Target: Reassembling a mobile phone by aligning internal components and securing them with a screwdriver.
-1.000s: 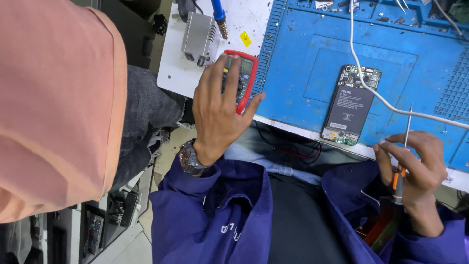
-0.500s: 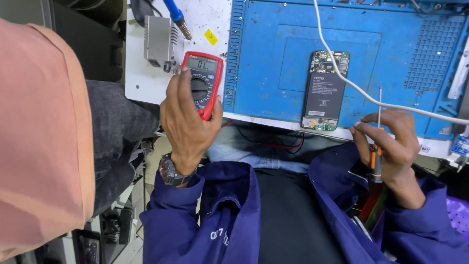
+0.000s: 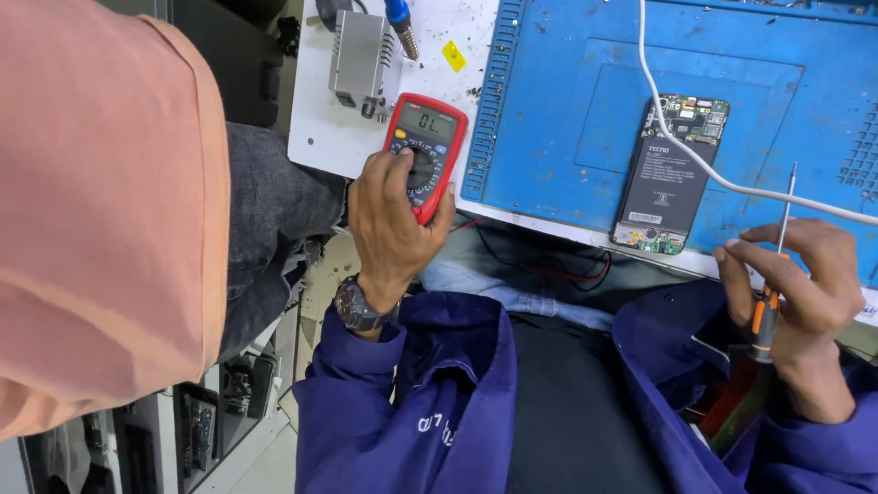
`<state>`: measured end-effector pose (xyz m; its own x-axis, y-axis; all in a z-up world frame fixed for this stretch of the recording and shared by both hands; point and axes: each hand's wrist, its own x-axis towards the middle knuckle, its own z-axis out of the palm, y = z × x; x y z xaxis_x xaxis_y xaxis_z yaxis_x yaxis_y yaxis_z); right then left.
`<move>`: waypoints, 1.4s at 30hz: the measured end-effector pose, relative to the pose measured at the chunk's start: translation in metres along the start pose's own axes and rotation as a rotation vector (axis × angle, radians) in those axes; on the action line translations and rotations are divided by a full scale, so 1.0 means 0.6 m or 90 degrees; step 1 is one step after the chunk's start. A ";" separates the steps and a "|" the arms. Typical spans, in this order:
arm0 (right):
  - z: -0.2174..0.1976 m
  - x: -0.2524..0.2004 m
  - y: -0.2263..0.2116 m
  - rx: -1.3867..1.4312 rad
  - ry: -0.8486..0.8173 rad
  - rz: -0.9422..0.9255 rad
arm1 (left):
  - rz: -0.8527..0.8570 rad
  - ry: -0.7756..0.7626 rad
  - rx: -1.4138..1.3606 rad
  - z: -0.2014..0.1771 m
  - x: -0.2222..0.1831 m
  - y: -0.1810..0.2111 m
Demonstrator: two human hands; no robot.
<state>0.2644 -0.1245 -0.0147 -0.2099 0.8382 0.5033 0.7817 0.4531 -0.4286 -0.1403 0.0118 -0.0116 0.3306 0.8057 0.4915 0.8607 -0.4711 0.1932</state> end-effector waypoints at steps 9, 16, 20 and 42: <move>0.004 0.001 0.000 -0.020 -0.005 0.005 | -0.009 -0.001 -0.007 -0.001 0.011 0.018; 0.010 0.016 -0.018 0.005 0.021 0.039 | 0.219 0.040 0.013 -0.015 0.048 0.103; 0.009 0.029 -0.029 0.010 0.027 0.040 | 0.305 0.076 -0.051 0.014 0.076 0.153; -0.005 0.013 -0.021 0.013 0.053 0.050 | 0.292 0.054 0.129 0.041 0.194 0.217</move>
<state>0.2548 -0.1245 -0.0033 -0.0988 0.8434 0.5281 0.7814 0.3943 -0.4836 0.0201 0.0532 0.0498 0.6673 0.4960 0.5556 0.6946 -0.6836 -0.2240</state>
